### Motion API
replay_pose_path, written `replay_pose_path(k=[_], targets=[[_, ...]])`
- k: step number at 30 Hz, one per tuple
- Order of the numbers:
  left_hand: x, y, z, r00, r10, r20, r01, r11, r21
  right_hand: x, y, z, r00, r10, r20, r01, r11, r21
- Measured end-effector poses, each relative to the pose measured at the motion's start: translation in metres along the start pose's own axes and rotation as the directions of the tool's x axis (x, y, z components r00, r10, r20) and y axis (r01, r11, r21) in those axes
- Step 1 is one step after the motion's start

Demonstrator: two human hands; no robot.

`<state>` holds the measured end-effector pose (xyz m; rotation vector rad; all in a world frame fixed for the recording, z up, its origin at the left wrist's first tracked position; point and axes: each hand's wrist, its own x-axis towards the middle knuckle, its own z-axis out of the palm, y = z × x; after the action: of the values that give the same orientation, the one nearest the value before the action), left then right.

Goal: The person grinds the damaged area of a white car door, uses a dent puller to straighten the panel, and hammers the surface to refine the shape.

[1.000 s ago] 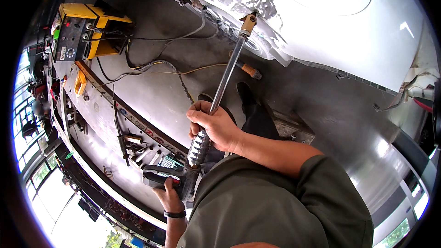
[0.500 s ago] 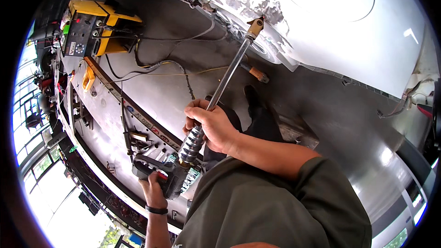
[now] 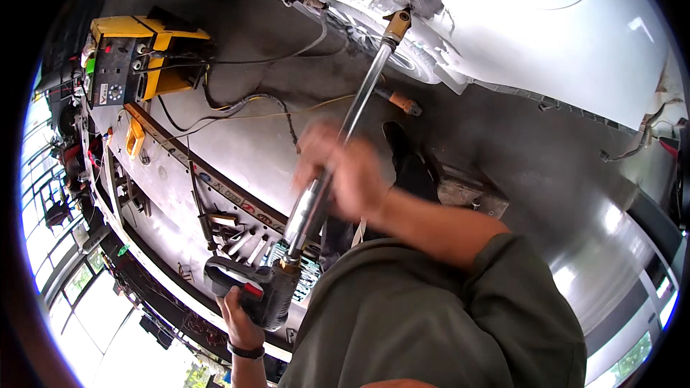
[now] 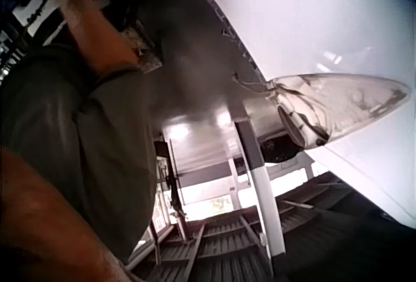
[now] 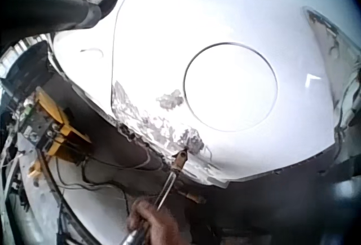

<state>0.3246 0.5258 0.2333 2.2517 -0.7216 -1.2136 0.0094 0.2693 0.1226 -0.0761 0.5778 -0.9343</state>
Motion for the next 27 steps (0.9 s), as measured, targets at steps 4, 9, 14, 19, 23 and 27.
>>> replay_pose_path(k=[4, 9, 14, 19, 23, 27], targets=[[0.01, 0.008, 0.002, 0.994, -0.113, 0.011, 0.113, 0.98, -0.166, -0.023, 0.061, 0.007, 1.0, -0.024, -0.009, 0.025, 0.954, 0.299], [0.018, 0.025, 0.029, 0.979, -0.203, -0.013, 0.189, 0.931, -0.312, -0.002, 0.008, 0.002, 0.992, 0.112, -0.057, -0.1, 0.978, 0.181], [0.02, 0.029, 0.039, 0.987, -0.135, -0.088, 0.112, 0.967, -0.228, 0.011, -0.031, 0.0, 0.968, -0.11, -0.226, 0.137, 0.985, 0.107], [0.036, 0.004, 0.045, 0.963, -0.261, -0.069, 0.225, 0.918, -0.328, -0.011, 0.053, 0.001, 0.991, 0.012, -0.132, 0.003, 0.994, 0.112], [0.053, -0.036, 0.058, 0.989, -0.139, -0.045, 0.132, 0.982, -0.135, -0.01, 0.061, -0.023, 0.996, 0.003, -0.086, 0.001, 0.999, 0.048], [0.084, -0.081, 0.085, 0.936, -0.317, 0.153, 0.336, 0.934, -0.121, -0.01, 0.018, -0.038, 0.974, -0.108, -0.2, 0.041, 0.949, -0.313]])
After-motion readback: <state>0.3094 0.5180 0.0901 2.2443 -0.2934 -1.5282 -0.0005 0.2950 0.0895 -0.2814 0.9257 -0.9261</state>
